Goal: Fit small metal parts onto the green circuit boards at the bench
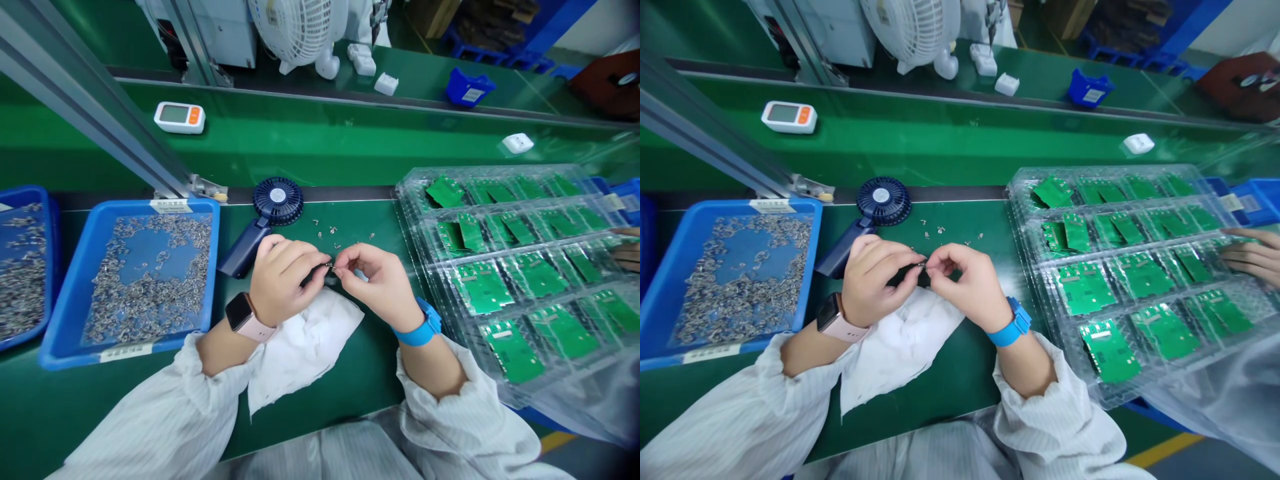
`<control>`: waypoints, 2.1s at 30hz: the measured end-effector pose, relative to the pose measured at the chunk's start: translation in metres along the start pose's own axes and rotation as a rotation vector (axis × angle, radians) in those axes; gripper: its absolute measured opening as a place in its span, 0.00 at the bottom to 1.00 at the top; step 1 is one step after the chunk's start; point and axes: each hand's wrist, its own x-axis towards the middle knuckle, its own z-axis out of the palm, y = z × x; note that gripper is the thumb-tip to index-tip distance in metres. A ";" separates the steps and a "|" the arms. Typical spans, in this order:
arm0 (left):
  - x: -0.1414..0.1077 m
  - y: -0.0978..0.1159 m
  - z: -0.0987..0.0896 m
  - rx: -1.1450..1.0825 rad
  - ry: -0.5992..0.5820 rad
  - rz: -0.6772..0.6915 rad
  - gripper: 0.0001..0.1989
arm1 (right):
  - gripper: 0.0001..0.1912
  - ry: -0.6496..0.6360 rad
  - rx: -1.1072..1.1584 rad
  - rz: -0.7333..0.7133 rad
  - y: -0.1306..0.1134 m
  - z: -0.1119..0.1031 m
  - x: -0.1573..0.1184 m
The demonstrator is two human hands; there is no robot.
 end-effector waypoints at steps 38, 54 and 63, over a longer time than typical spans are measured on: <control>0.000 0.001 0.001 0.057 -0.001 -0.107 0.05 | 0.10 -0.025 0.167 0.191 0.014 0.017 0.002; 0.000 0.002 0.000 0.035 0.015 -0.076 0.05 | 0.05 -0.069 0.056 0.134 0.014 0.016 0.002; -0.001 -0.001 0.005 0.112 -0.170 -0.076 0.04 | 0.07 -0.049 -0.693 -0.172 0.016 -0.011 0.007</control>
